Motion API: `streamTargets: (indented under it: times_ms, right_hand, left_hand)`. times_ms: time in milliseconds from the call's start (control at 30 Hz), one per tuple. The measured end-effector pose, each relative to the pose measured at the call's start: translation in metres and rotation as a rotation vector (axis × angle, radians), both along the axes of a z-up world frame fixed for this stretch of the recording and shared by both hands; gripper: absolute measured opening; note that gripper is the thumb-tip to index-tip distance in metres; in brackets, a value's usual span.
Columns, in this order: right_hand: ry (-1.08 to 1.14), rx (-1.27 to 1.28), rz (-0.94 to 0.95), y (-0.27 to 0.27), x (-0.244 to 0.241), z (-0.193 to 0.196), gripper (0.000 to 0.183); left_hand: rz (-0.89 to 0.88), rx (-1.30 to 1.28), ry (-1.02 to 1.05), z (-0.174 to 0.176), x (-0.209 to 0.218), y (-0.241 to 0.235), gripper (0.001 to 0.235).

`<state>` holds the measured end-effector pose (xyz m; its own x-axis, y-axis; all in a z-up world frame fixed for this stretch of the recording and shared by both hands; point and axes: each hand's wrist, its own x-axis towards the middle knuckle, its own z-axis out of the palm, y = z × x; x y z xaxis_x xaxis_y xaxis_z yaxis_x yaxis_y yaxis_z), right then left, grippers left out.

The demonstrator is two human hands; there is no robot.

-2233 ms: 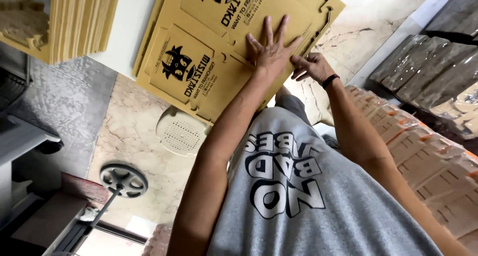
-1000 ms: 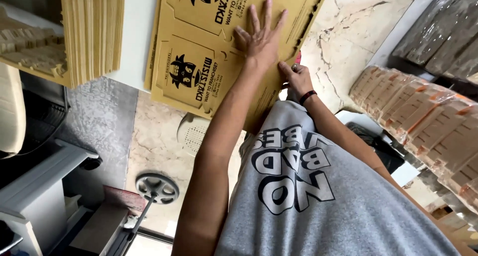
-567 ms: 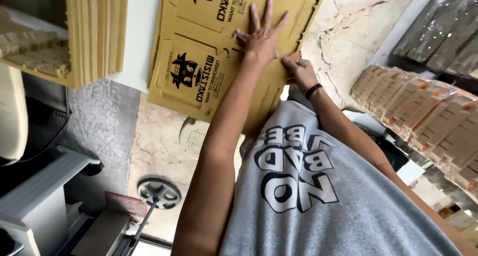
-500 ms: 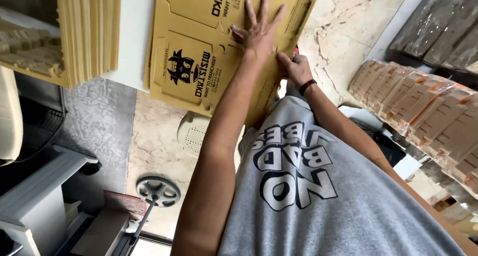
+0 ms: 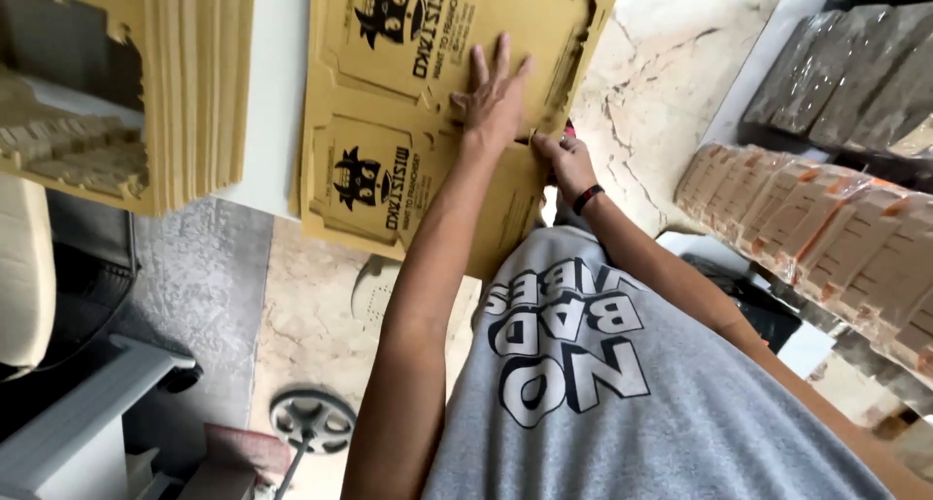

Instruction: Punching out pre-cut cardboard shapes from a larger sheet and stacking the finished pieces.

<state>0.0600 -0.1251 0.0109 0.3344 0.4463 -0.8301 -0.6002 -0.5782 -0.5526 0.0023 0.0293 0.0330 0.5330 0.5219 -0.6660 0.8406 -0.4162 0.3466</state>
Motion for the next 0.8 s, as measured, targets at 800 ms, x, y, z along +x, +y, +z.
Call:
streamTargets:
  times_ms: [800]
  right_hand:
    - [-0.140, 0.283, -0.013, 0.079, 0.140, 0.020, 0.063]
  left_hand:
    - [0.610, -0.065, -0.472, 0.053, 0.047, -0.044, 0.030]
